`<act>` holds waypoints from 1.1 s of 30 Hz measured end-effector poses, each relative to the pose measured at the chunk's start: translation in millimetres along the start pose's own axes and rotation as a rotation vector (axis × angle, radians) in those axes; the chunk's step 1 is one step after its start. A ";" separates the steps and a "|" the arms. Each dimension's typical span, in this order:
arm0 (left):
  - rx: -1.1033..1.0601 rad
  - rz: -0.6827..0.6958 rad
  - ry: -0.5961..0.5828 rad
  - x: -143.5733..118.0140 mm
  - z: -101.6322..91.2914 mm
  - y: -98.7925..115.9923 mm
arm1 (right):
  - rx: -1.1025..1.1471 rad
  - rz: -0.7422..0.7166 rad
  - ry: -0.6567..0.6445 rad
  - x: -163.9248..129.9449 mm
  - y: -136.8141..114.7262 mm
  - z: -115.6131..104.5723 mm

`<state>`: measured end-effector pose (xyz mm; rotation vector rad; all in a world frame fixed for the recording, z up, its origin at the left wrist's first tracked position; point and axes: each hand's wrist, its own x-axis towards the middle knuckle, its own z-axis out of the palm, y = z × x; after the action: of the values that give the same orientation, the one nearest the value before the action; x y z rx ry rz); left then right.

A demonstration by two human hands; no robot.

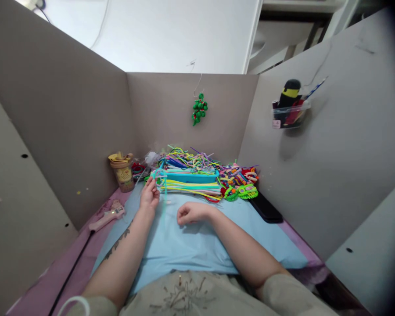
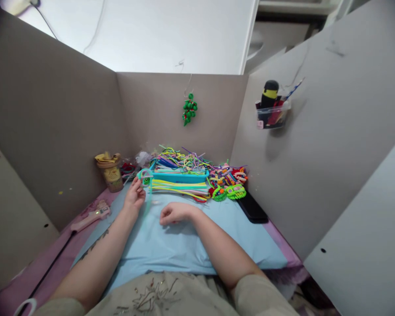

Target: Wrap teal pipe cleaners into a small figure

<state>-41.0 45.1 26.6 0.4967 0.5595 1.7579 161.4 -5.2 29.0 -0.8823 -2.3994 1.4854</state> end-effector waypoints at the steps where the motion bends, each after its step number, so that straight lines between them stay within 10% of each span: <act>1: 0.030 0.013 -0.007 -1.2 1.2 -2.2 | 0.060 -0.020 0.124 1.6 2.7 -2.4; 6: 0.296 -0.033 -0.064 -16.0 10.7 -22.8 | 0.252 -0.208 0.970 14.6 11.8 -9.2; 9: 0.461 -0.059 -0.134 -24.9 13.7 -34.3 | 0.210 -0.288 1.215 14.7 12.2 -11.6; 33: 0.725 0.072 -0.207 -37.5 18.6 -38.7 | -0.306 -0.294 1.275 9.7 9.3 -5.1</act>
<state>8.9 19.4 16.5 1.1963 1.0402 1.5071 159.5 7.2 22.0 -1.0092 -1.6142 0.2079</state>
